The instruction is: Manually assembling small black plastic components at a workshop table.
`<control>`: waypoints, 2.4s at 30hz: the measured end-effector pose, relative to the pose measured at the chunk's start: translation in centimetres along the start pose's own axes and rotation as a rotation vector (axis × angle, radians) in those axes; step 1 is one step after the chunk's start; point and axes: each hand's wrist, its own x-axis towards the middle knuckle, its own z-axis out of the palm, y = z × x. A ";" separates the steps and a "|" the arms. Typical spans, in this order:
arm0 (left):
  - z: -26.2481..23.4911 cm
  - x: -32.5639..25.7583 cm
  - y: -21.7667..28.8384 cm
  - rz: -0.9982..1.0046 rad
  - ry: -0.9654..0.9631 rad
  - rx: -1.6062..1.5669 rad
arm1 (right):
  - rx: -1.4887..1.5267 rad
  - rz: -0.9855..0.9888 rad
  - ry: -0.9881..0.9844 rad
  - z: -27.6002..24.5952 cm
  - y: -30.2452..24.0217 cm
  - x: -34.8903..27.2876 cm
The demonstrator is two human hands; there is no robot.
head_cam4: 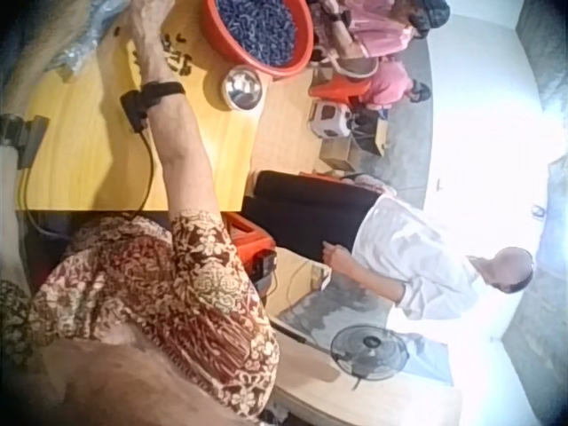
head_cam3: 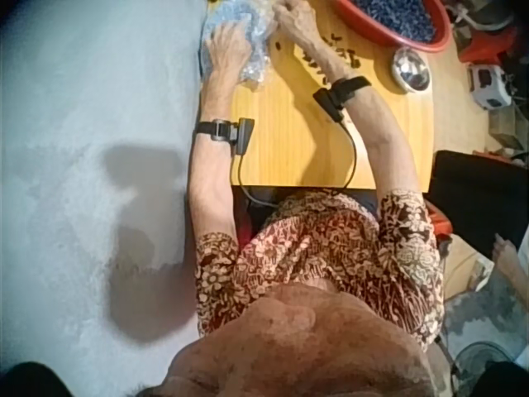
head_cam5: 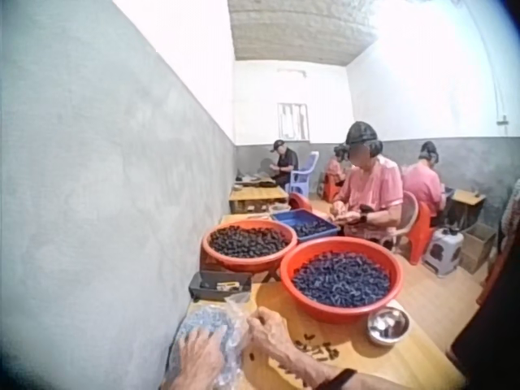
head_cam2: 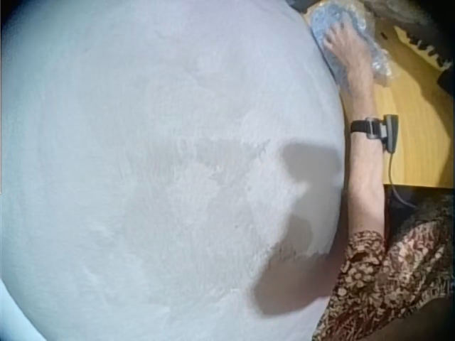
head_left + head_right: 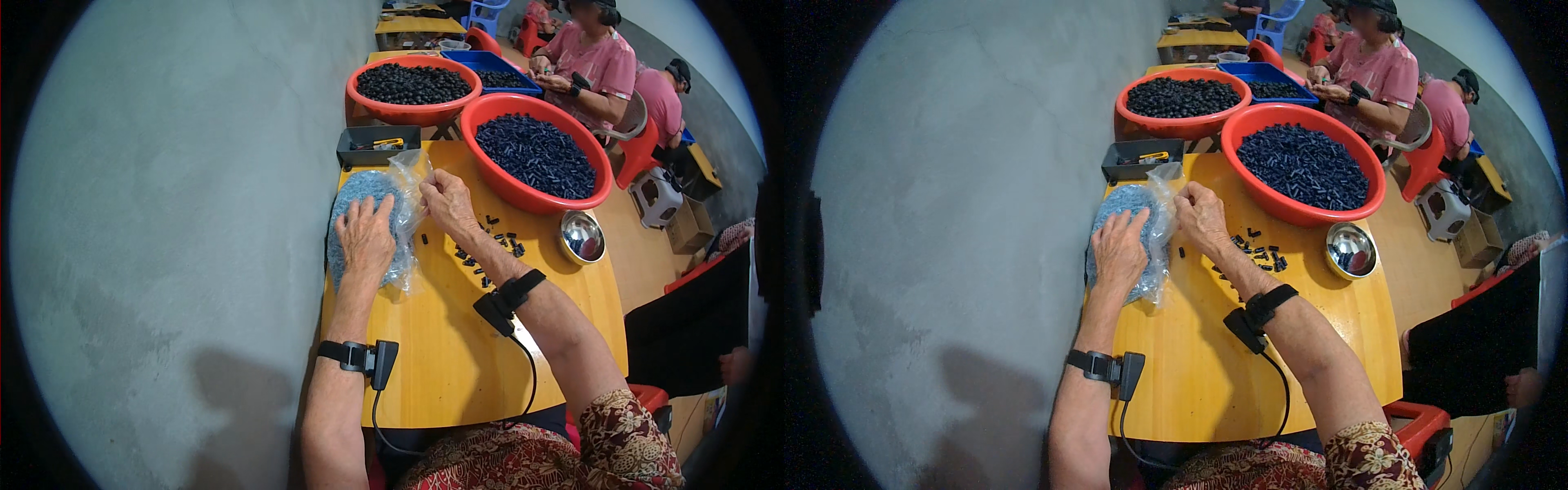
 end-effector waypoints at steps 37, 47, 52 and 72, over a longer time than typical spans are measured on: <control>0.4 -1.6 -1.7 0.046 0.144 -0.074 | -1.167 -0.597 -0.554 5.1 -9.3 2.5; -0.1 -2.4 -1.6 0.048 0.176 -0.129 | -1.071 -0.430 -0.670 7.5 -8.9 2.7; -0.7 -3.0 -2.0 -0.035 0.270 -0.156 | -1.135 -0.499 -0.580 7.0 -6.8 2.2; 0.4 -3.2 -2.5 -0.344 0.374 -0.437 | -0.917 -0.285 -0.722 8.1 -5.5 4.4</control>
